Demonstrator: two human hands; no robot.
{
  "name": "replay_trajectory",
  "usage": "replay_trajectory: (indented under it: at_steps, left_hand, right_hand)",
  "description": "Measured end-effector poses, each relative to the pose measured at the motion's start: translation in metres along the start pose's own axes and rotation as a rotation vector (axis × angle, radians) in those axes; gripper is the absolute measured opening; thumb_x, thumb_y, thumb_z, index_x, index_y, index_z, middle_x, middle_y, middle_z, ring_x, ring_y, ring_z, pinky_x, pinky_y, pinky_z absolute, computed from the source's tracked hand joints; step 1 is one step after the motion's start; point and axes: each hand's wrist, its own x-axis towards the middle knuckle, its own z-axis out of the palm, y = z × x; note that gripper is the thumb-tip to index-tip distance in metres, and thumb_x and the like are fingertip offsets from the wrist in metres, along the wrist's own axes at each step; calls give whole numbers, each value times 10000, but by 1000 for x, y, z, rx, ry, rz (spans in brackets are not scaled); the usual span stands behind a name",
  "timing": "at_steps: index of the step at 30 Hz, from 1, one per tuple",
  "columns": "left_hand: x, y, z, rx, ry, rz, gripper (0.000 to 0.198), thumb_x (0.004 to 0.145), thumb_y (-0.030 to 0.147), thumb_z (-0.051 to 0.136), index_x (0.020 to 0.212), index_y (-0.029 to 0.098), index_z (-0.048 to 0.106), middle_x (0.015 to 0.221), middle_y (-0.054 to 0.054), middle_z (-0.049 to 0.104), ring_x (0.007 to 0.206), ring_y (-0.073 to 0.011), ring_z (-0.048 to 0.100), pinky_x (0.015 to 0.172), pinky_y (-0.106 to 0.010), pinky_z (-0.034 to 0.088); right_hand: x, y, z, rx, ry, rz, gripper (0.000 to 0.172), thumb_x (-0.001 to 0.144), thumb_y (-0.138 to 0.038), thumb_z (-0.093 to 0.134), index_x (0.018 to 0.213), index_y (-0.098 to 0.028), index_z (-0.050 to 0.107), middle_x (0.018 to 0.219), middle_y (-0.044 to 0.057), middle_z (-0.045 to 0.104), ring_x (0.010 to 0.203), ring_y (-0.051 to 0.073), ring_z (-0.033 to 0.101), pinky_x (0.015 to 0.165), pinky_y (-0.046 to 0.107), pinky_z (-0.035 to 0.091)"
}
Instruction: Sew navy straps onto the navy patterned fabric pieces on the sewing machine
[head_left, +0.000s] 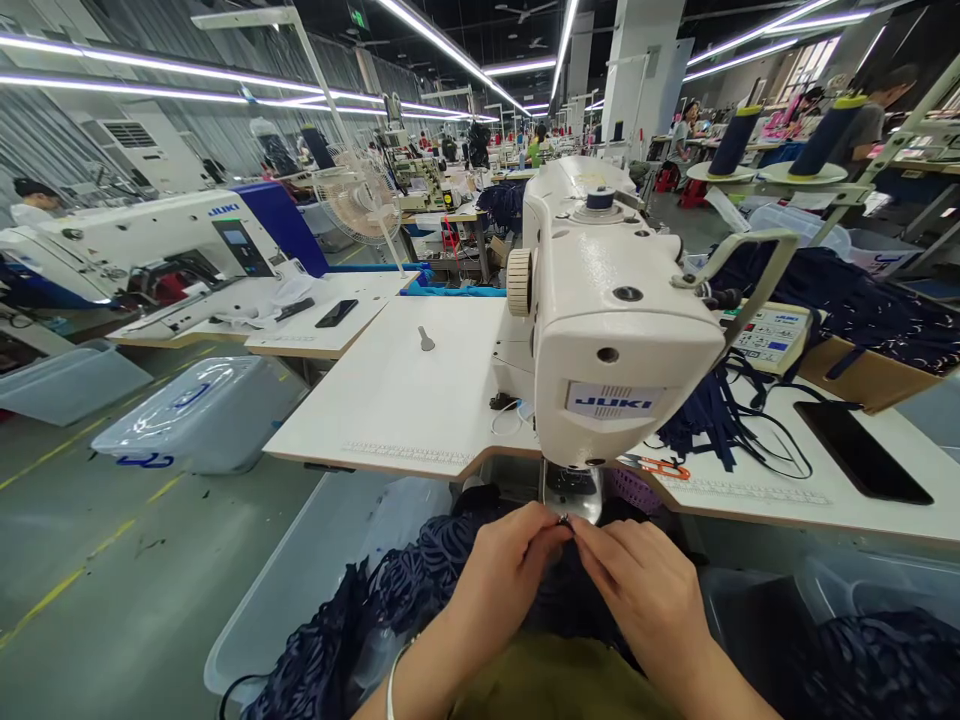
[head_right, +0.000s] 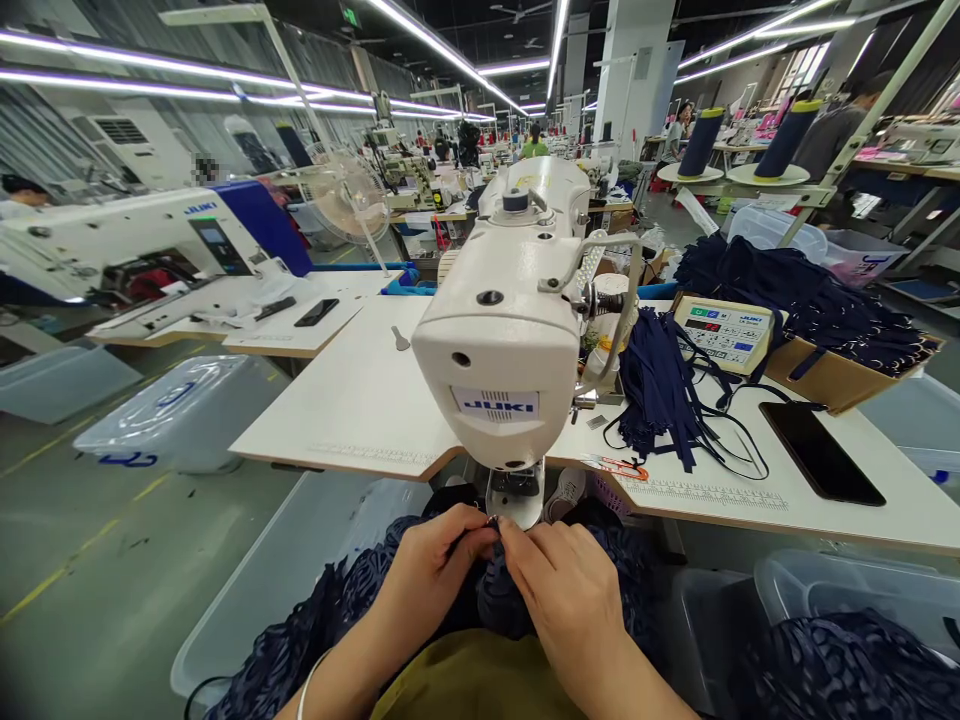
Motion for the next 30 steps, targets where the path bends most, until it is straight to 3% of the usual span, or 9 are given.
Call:
replay_trajectory:
  at_steps: [4, 7, 11, 16, 19, 21, 25, 30]
  left_hand:
    - [-2, -1, -7, 435, -24, 351, 268, 978, 159, 312, 959, 181, 579, 811, -41, 638, 698, -141, 593, 613, -218, 466]
    - [-4, 0, -9, 644, -84, 458, 257, 978, 145, 295, 982, 172, 550, 802, -40, 620, 691, -159, 580, 593, -240, 464]
    - [-5, -1, -5, 728, -120, 496, 255, 973, 134, 288, 896, 180, 527, 742, -22, 582, 637, -162, 555, 543, -256, 451]
    - [-7, -5, 3, 769, 43, 461, 250, 974, 147, 294, 1075, 166, 523, 731, -23, 598, 596, -152, 573, 494, -243, 437]
    - [-7, -5, 4, 763, 52, 441, 226, 969, 174, 341, 1050, 179, 551, 686, -12, 584, 549, -140, 560, 468, -228, 419]
    - [-7, -3, 4, 752, 33, 444, 226, 965, 173, 349, 993, 189, 573, 666, -9, 578, 544, -135, 557, 471, -219, 418]
    - [-6, 1, 8, 692, 46, 432, 234, 983, 203, 351, 1028, 191, 581, 683, -15, 627, 571, -136, 599, 499, -219, 442]
    - [-6, 1, 17, 585, 131, 466, 232, 996, 250, 394, 1138, 157, 553, 685, -10, 683, 541, -126, 633, 522, -220, 469]
  right_hand:
    - [4, -2, -2, 12, -20, 7, 175, 926, -129, 519, 1005, -177, 667, 679, 30, 661, 571, 153, 551, 561, 306, 383]
    - [4, -2, 0, 113, -62, 74, 155, 943, -163, 508, 997, -175, 653, 749, 42, 690, 626, 163, 599, 595, 305, 426]
    - [-1, -2, 6, 176, -56, 151, 144, 943, -156, 500, 1003, -174, 629, 813, 48, 714, 696, 178, 654, 655, 313, 493]
    - [0, 1, 1, 311, -149, 163, 316, 964, -145, 404, 1249, -181, 534, 1026, 78, 720, 883, 179, 692, 765, 297, 556]
    - [4, 7, -6, 326, -251, 238, 379, 964, -178, 409, 1334, -227, 480, 958, 46, 731, 822, 180, 704, 721, 293, 577]
    - [5, 11, -9, 350, -272, 238, 336, 959, -174, 420, 1259, -258, 543, 940, 28, 725, 818, 173, 700, 725, 284, 575]
    - [4, 12, -10, 395, -171, 298, 205, 955, -167, 429, 1024, -244, 606, 945, 29, 689, 824, 151, 672, 734, 246, 555]
    - [1, 7, -3, 359, -6, 472, 156, 961, -189, 410, 955, -230, 561, 831, 23, 625, 733, 147, 619, 656, 233, 530]
